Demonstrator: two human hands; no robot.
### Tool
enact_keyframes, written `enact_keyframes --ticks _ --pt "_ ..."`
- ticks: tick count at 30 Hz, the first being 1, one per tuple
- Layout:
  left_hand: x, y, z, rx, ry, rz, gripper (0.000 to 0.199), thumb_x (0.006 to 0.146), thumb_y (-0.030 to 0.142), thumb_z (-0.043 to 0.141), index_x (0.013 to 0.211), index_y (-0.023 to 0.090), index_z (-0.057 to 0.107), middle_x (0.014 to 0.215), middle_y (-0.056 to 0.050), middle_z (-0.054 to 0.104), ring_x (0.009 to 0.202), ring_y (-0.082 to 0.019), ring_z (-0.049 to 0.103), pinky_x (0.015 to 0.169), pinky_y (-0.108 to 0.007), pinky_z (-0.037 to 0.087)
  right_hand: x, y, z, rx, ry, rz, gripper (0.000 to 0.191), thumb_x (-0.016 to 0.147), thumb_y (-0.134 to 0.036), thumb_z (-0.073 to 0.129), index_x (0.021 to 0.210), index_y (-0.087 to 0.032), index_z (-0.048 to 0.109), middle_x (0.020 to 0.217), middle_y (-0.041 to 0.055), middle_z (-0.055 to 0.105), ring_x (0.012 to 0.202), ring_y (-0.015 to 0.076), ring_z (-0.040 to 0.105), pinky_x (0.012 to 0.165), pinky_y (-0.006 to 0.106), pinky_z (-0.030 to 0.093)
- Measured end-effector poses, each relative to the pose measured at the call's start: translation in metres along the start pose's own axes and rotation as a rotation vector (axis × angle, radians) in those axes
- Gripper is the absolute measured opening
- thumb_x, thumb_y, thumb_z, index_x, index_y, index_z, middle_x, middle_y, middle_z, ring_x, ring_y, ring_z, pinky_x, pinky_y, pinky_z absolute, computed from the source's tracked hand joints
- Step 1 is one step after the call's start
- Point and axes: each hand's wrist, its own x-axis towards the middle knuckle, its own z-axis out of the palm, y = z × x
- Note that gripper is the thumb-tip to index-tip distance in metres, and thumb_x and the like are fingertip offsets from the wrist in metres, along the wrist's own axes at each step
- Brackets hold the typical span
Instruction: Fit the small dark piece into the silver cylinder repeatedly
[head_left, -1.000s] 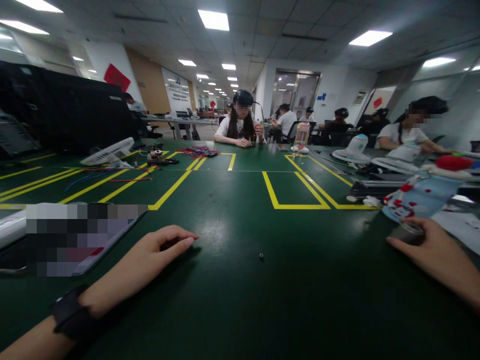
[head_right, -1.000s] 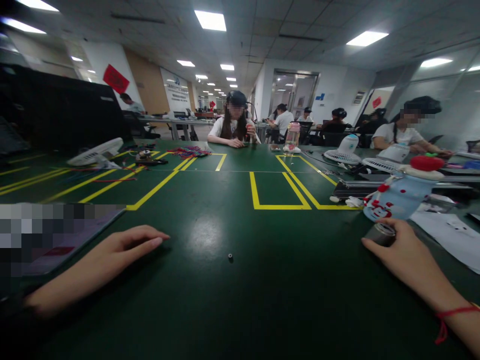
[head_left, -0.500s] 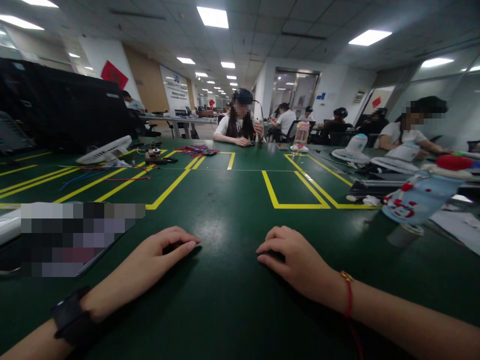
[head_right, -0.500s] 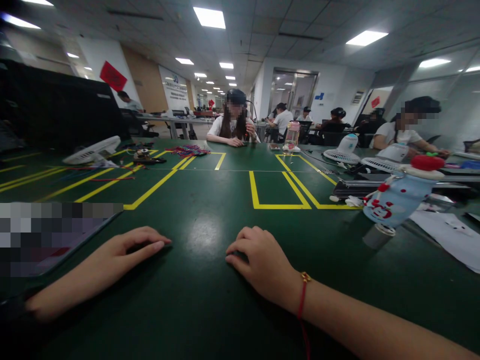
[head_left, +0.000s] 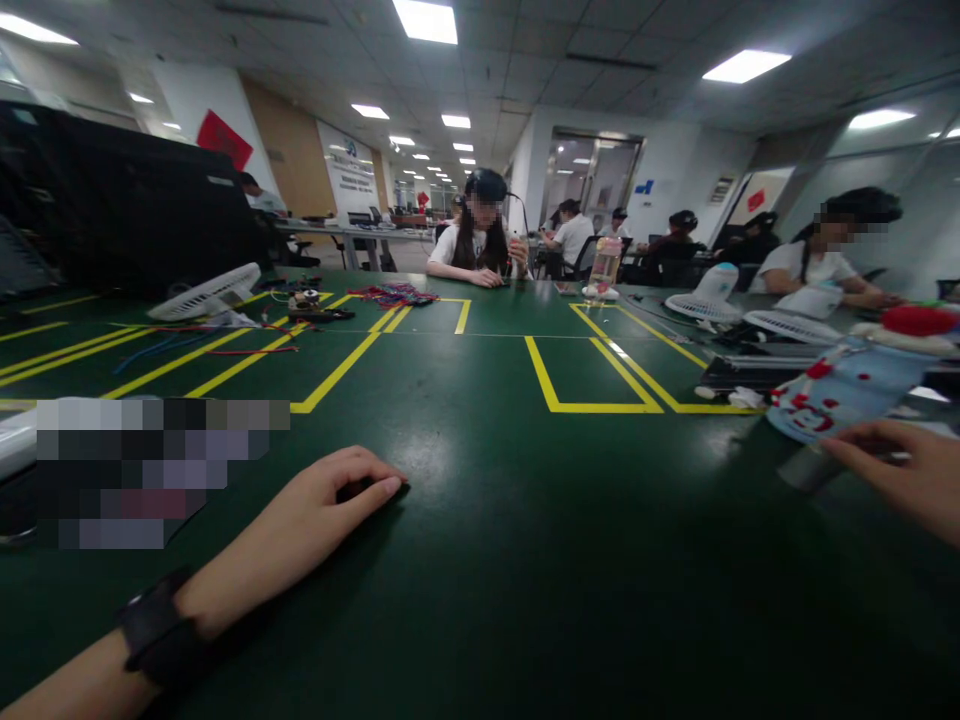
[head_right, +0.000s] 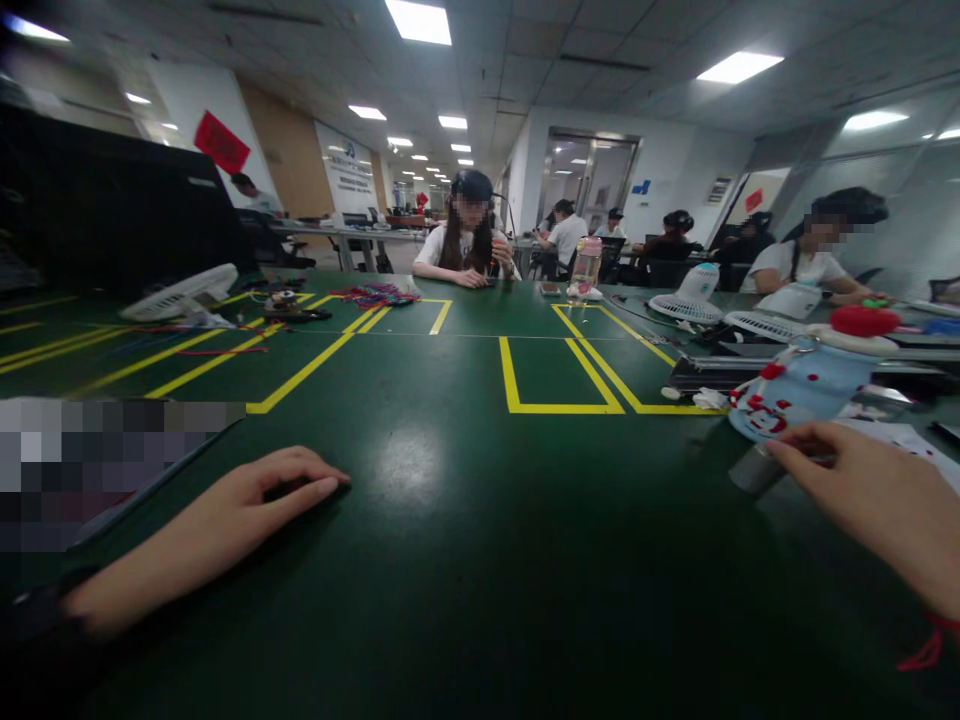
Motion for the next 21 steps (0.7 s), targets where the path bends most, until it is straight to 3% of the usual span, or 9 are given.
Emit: enact_keyframes --ticks 2,9,14,21 --pt "-0.001 0.0 0.0 -0.01 -0.001 0.0 0.027 0.088 0.049 0.051 0.096 0.03 0.068 0.104 0.0 0.063 0.1 -0.022 0.059 0.088 -0.034 0.044 0.003 0.008 0.006 0.02 -0.084 0.057 0.042 0.076 -0.058 0.049 0.091 -0.023 0.065 0.083 0.0108 0.066 0.064 0.0221 0.057 0.058 0.034 0.04" --pt "-0.002 -0.002 -0.002 -0.018 -0.015 -0.012 0.026 0.088 0.049 0.051 0.097 0.031 0.067 0.106 0.0 0.062 0.101 -0.021 0.058 0.089 -0.033 0.044 -0.003 -0.002 0.003 0.041 -0.044 0.063 0.041 0.079 -0.056 0.049 0.095 -0.022 0.065 0.088 0.0145 0.064 0.071 0.0211 0.055 0.061 0.035 0.037" --pt "-0.001 -0.003 -0.001 -0.018 -0.017 -0.016 0.025 0.088 0.048 0.051 0.099 0.031 0.066 0.107 0.001 0.061 0.101 -0.02 0.058 0.089 -0.033 0.044 -0.004 -0.011 0.005 0.096 0.0 0.045 0.031 0.081 -0.048 0.053 0.096 -0.023 0.065 0.088 0.0102 0.065 0.07 0.0197 0.053 0.064 0.033 0.036" --pt "-0.002 -0.003 -0.002 -0.018 -0.02 -0.014 0.025 0.088 0.049 0.051 0.096 0.031 0.067 0.106 0.001 0.061 0.101 -0.021 0.058 0.088 -0.032 0.044 -0.001 -0.021 0.004 0.214 -0.07 0.087 0.032 0.082 -0.046 0.048 0.097 -0.024 0.066 0.095 0.0066 0.065 0.078 0.0192 0.056 0.07 0.032 0.038"
